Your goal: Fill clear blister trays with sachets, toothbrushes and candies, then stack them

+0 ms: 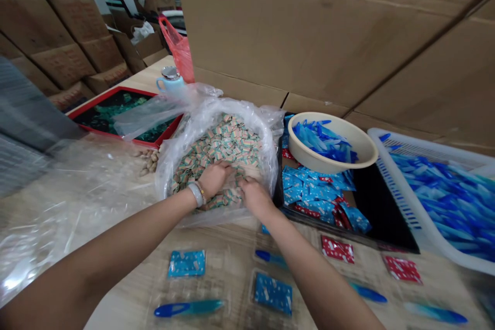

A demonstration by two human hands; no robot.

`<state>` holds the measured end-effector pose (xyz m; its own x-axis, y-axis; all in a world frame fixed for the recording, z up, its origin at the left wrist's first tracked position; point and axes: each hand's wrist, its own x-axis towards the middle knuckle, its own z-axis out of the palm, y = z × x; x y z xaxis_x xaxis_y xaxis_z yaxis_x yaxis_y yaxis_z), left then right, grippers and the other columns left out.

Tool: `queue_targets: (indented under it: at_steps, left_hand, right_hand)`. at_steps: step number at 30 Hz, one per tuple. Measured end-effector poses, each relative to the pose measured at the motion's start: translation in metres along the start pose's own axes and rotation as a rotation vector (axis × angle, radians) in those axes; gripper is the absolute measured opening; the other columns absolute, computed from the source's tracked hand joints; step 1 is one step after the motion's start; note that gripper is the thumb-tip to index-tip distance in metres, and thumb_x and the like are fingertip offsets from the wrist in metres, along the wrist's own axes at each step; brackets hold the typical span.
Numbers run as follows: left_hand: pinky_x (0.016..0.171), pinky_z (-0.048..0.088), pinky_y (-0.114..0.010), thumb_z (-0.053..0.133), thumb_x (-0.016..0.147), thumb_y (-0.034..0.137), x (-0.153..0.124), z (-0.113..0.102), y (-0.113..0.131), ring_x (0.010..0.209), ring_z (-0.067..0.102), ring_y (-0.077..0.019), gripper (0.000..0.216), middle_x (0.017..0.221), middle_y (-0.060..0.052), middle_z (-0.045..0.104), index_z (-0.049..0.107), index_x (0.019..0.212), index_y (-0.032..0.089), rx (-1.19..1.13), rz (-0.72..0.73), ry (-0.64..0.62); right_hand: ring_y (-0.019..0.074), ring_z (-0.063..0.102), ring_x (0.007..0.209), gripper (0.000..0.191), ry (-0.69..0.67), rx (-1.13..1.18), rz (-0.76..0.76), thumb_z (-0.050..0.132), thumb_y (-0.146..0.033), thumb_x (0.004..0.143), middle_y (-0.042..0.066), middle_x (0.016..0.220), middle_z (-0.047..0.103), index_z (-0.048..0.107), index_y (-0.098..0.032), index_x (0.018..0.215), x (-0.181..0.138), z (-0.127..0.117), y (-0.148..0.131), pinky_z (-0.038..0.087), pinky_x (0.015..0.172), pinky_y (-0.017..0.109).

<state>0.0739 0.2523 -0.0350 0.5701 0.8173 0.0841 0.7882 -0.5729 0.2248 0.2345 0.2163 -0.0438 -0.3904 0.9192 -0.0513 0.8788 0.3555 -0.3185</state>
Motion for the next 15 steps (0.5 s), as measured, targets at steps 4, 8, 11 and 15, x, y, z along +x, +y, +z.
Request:
queue_targets:
  at_steps: [4, 8, 11, 15]
  left_hand:
    - [0.081, 0.042, -0.028, 0.044, 0.077, 0.013, -0.006, -0.012, -0.01, 0.088, 0.056, -0.0175, 0.026, 0.096, -0.008, 0.062, 0.061, 0.096, 0.016, -0.222, -0.173, 0.052]
    - [0.079, 0.043, -0.023, 0.049, 0.073, 0.012, -0.017, -0.018, -0.02, 0.088, 0.058, -0.0153, 0.027, 0.097, -0.006, 0.064, 0.061, 0.097, 0.012, -0.443, -0.354, -0.046]
    - [0.074, 0.045, -0.021, 0.051, 0.071, 0.014, -0.022, -0.015, -0.019, 0.082, 0.059, -0.0134, 0.027, 0.093, -0.005, 0.065, 0.061, 0.096, 0.012, -0.508, -0.423, -0.119]
    - [0.068, 0.046, -0.022, 0.052, 0.071, 0.018, -0.019, -0.009, -0.003, 0.077, 0.059, -0.015, 0.022, 0.087, -0.007, 0.065, 0.062, 0.09, 0.013, -0.354, -0.393, -0.225]
  right_hand:
    - [0.0159, 0.054, 0.082, 0.021, 0.002, 0.154, -0.053, 0.045, -0.013, 0.075, 0.006, 0.086, 0.061, 0.061, -0.016, 0.089, 0.01, -0.007, 0.002, 0.04, 0.074, 0.025]
    - [0.0171, 0.056, 0.083, 0.023, -0.176, 0.144, -0.14, 0.048, -0.01, 0.072, 0.005, 0.089, 0.063, 0.063, -0.019, 0.087, 0.025, -0.01, -0.005, 0.04, 0.075, 0.026]
    - [0.0183, 0.055, 0.083, 0.019, -0.166, 0.02, -0.105, 0.051, -0.012, 0.07, 0.006, 0.087, 0.062, 0.063, -0.02, 0.083, 0.028, -0.009, -0.013, 0.039, 0.074, 0.027]
    - [0.0193, 0.051, 0.089, 0.014, -0.074, -0.095, -0.091, 0.053, -0.016, 0.071, 0.009, 0.094, 0.056, 0.06, -0.017, 0.083, 0.021, -0.009, -0.016, 0.038, 0.077, 0.028]
